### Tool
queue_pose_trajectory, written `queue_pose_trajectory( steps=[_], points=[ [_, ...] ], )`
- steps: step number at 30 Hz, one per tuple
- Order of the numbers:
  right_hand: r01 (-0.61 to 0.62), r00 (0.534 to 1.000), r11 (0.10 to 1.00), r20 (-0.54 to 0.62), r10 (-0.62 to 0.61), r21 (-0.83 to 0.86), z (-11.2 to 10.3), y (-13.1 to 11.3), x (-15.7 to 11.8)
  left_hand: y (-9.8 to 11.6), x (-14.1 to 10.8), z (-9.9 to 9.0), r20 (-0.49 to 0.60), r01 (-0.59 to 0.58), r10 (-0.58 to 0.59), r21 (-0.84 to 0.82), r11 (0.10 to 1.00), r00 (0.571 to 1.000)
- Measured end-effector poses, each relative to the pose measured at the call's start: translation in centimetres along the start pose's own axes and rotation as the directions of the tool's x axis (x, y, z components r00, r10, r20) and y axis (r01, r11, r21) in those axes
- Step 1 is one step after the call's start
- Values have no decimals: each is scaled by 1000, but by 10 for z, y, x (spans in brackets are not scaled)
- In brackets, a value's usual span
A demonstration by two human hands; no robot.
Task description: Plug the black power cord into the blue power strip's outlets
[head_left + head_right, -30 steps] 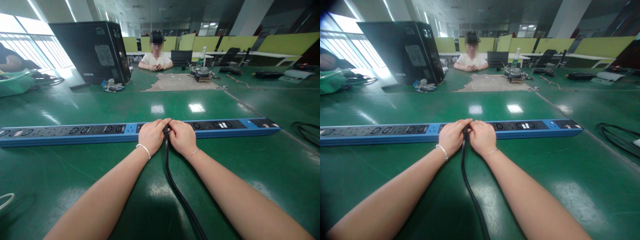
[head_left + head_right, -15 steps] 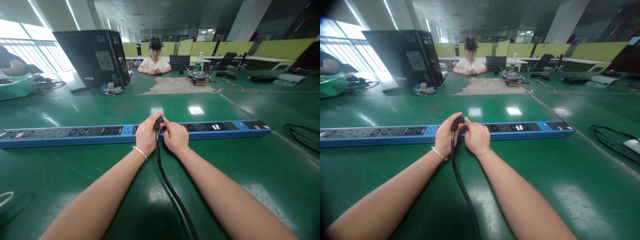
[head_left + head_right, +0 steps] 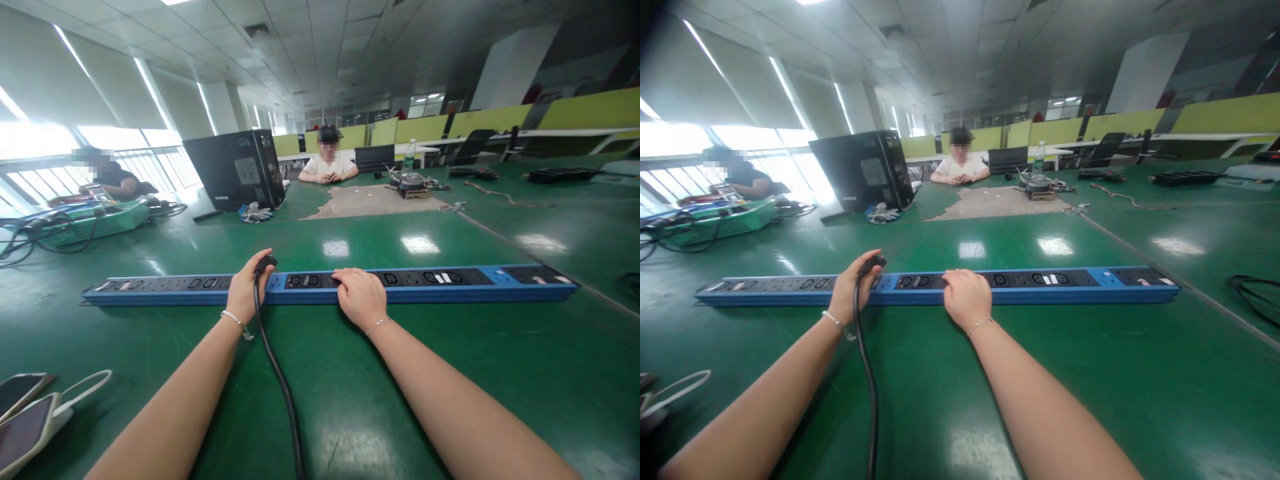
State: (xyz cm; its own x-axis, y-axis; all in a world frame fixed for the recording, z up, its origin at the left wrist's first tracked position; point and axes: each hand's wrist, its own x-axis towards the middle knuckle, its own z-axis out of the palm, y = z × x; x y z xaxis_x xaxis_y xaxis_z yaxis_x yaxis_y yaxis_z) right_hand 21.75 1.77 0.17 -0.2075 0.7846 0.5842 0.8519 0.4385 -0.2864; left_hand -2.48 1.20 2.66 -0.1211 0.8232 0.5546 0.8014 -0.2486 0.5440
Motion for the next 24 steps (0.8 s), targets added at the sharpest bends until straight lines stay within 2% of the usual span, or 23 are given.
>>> queue_pose_trajectory(
  steps=[3, 7, 13, 24],
  points=[
    [1, 1000, 1000, -16, -1, -7, 1, 1, 0, -19, -6, -12, 8, 65, -66, 23, 998, 998],
    [12, 1000, 1000, -11, -12, -9, 1, 2, 0, -34, -8, -13, 8, 89, -88, -56, 995, 996],
    [18, 1000, 1000, -3, -18, -23, 1, 2, 0, -30, -8, -6, 44, 90, -88, -67, 994, 995],
    [18, 1000, 1000, 1, -18, -21, -3, 1, 0, -30, -8, -9, 50, 101, -99, -46, 994, 994]
  ],
)
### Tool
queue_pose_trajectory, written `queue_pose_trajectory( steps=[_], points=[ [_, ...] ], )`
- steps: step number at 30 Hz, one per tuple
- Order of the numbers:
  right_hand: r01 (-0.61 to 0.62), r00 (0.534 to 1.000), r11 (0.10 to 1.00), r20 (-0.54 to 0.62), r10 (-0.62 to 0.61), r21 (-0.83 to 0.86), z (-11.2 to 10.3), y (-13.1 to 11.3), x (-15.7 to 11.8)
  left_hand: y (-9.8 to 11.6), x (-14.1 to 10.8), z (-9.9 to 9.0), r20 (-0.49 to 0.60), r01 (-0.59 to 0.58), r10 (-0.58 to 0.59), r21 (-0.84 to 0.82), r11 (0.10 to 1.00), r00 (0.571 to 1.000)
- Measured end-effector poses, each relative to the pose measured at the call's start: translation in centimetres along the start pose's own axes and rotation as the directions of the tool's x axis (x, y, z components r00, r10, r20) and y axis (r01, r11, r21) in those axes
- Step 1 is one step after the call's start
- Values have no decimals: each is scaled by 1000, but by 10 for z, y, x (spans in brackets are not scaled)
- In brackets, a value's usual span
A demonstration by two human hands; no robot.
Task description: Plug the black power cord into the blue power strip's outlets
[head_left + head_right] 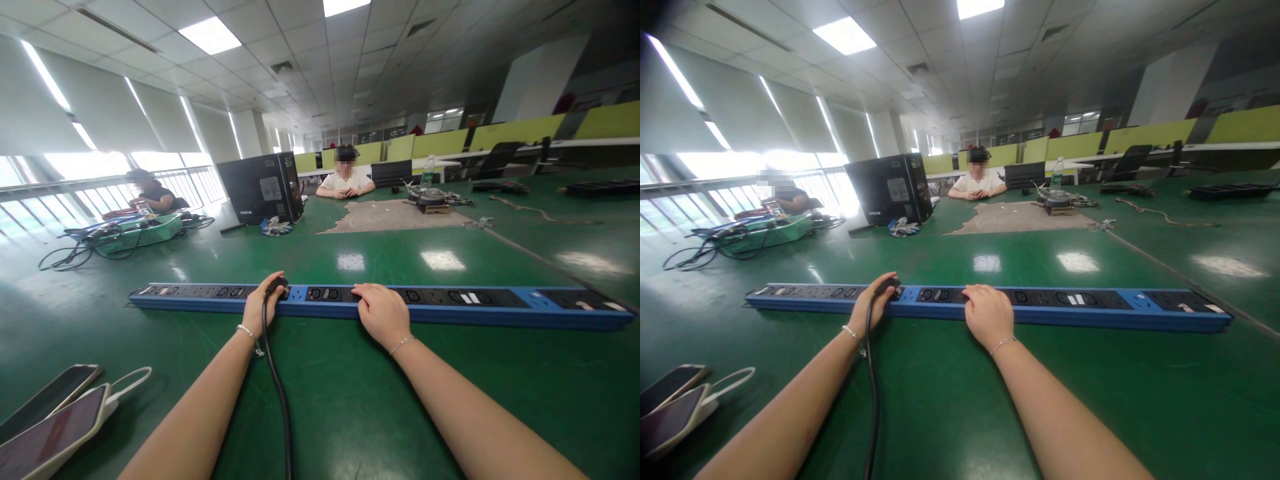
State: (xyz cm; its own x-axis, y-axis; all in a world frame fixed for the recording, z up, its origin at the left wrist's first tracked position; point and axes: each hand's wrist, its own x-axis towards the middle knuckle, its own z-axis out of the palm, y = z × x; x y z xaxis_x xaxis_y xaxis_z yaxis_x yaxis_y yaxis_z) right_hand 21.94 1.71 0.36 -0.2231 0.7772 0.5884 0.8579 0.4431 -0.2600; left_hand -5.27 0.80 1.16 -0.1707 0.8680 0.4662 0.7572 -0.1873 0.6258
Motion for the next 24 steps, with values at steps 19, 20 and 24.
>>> queue_pose_trajectory(
  steps=[19, 20, 24],
  points=[
    [-16, 1000, 1000, 11, 16, 12, -1, -1, 0, 22, 0, 7, 170, -149, 132, 96, 984, 977],
    [-16, 1000, 1000, 10, 16, 12, -1, -1, 0, 22, -1, 7, 172, -163, 144, 101, 981, 975],
    [-8, 1000, 1000, 2, 8, 10, 0, -1, 0, 23, -3, 10, 173, -200, 176, 135, 970, 969]
  ],
)
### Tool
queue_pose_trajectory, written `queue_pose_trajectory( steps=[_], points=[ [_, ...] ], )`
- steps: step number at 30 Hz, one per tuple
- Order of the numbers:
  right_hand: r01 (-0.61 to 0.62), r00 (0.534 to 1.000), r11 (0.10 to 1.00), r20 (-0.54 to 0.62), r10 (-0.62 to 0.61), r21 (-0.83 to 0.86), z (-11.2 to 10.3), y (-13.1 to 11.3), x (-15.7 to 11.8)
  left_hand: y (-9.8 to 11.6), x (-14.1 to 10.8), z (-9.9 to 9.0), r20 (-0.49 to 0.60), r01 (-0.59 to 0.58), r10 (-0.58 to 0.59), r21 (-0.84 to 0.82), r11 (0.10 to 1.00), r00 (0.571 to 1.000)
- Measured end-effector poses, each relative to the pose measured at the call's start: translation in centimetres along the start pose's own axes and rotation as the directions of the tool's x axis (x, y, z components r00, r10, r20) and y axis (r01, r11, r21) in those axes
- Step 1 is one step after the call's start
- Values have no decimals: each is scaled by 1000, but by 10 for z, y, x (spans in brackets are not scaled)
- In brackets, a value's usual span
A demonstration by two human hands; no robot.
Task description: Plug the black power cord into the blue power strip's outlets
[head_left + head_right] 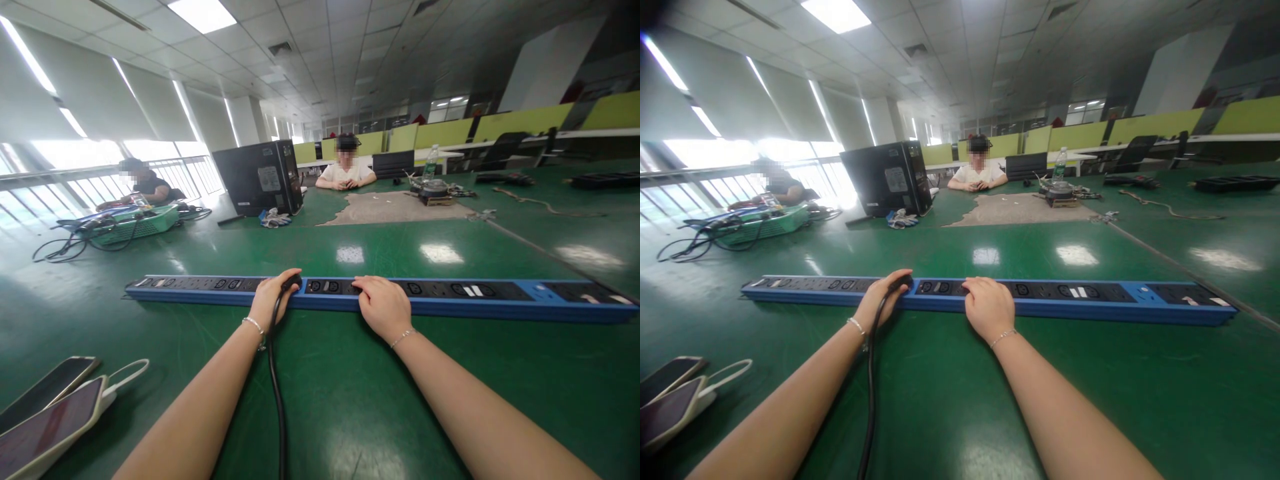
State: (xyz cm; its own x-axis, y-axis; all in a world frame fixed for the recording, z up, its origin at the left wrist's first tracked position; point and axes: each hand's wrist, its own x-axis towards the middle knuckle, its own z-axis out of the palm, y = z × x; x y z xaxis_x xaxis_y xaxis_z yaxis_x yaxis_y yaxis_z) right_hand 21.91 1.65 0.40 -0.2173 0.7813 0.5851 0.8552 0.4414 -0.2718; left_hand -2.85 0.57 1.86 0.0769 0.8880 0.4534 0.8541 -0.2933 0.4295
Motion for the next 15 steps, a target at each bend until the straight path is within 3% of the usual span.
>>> queue_pose_trajectory(
  steps=[8, 11, 15],
  points=[
    [10, 1000, 1000, 13, -10, -6, -1, 0, 0, -10, -7, 19, -48, -13, 20, 142, 990, 999],
    [9, 1000, 1000, 19, -9, -4, -1, 0, 0, -7, -11, 18, -72, -34, 48, 184, 982, 996],
    [-3, 1000, 1000, 11, 3, -8, 0, 0, 0, 2, -11, 8, -22, -71, 78, 246, 967, 997]
  ],
)
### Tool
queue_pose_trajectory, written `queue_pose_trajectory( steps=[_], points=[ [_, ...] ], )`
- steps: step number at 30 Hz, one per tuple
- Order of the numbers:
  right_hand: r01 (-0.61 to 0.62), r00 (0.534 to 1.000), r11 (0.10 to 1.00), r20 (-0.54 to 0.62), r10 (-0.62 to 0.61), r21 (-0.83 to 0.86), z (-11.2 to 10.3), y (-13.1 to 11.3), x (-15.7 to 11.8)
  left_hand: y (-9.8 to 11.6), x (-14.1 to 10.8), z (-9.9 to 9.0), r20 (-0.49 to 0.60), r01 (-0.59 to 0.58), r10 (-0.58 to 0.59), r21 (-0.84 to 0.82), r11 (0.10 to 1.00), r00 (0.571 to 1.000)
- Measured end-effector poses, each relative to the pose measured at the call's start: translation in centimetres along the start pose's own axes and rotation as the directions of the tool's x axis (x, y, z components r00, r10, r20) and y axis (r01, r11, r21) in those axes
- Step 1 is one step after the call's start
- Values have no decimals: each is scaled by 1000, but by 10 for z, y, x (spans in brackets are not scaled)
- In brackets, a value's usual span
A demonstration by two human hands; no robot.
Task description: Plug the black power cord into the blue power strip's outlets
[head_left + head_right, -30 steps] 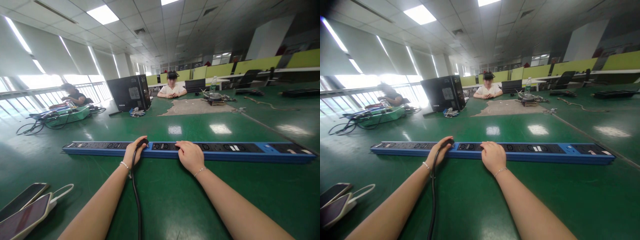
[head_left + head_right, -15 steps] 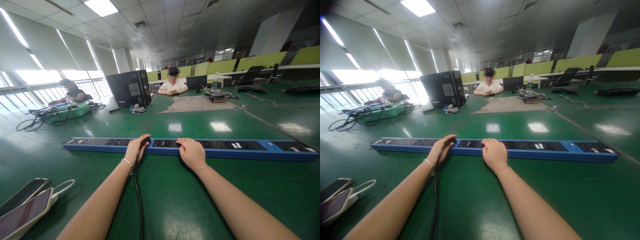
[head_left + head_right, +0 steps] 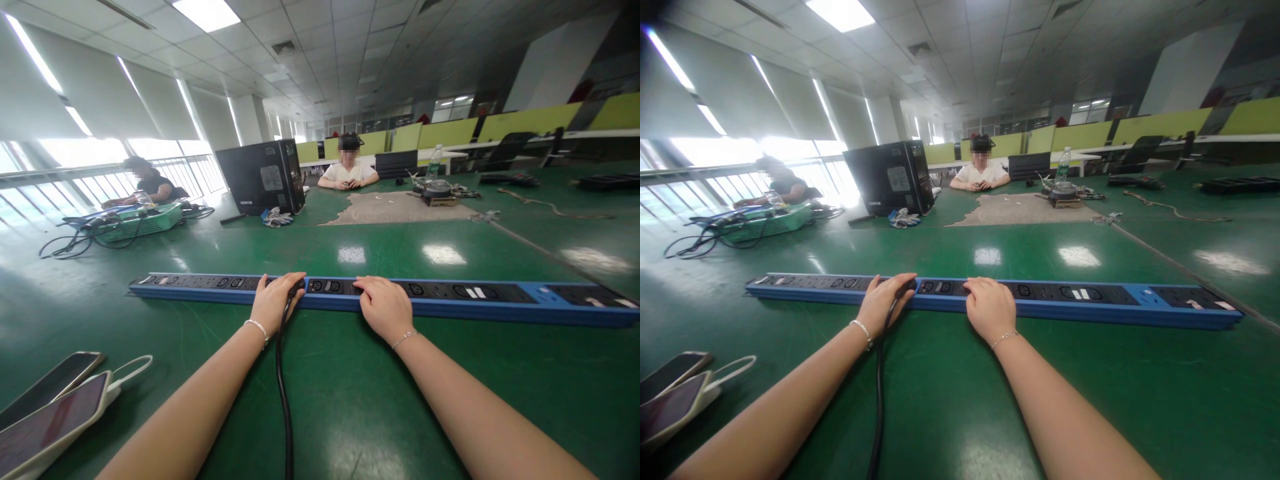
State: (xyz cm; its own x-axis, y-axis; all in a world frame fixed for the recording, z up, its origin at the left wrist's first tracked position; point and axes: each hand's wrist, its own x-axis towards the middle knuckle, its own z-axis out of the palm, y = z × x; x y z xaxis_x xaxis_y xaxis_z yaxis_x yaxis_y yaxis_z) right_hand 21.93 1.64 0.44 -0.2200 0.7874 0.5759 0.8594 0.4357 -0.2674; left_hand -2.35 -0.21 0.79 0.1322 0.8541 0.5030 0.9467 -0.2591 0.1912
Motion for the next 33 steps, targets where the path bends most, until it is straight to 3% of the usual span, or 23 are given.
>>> queue_pose_trajectory(
  steps=[8, 24, 29, 33],
  points=[
    [-5, 1000, 1000, 1, 5, 7, 0, -2, 0, 1, 1, 0, 18, 60, -60, -33, 998, 998],
    [-6, 1000, 1000, 23, 5, 12, -1, 0, 0, 7, 1, -3, 43, 58, -56, -47, 997, 998],
    [-9, 1000, 1000, 16, 9, 1, 0, 0, 0, 5, 2, 4, -11, 93, -94, -41, 995, 996],
    [-9, 1000, 1000, 12, 9, 1, 1, 0, 0, -2, 1, 12, -41, 48, -51, -52, 997, 998]
  ],
)
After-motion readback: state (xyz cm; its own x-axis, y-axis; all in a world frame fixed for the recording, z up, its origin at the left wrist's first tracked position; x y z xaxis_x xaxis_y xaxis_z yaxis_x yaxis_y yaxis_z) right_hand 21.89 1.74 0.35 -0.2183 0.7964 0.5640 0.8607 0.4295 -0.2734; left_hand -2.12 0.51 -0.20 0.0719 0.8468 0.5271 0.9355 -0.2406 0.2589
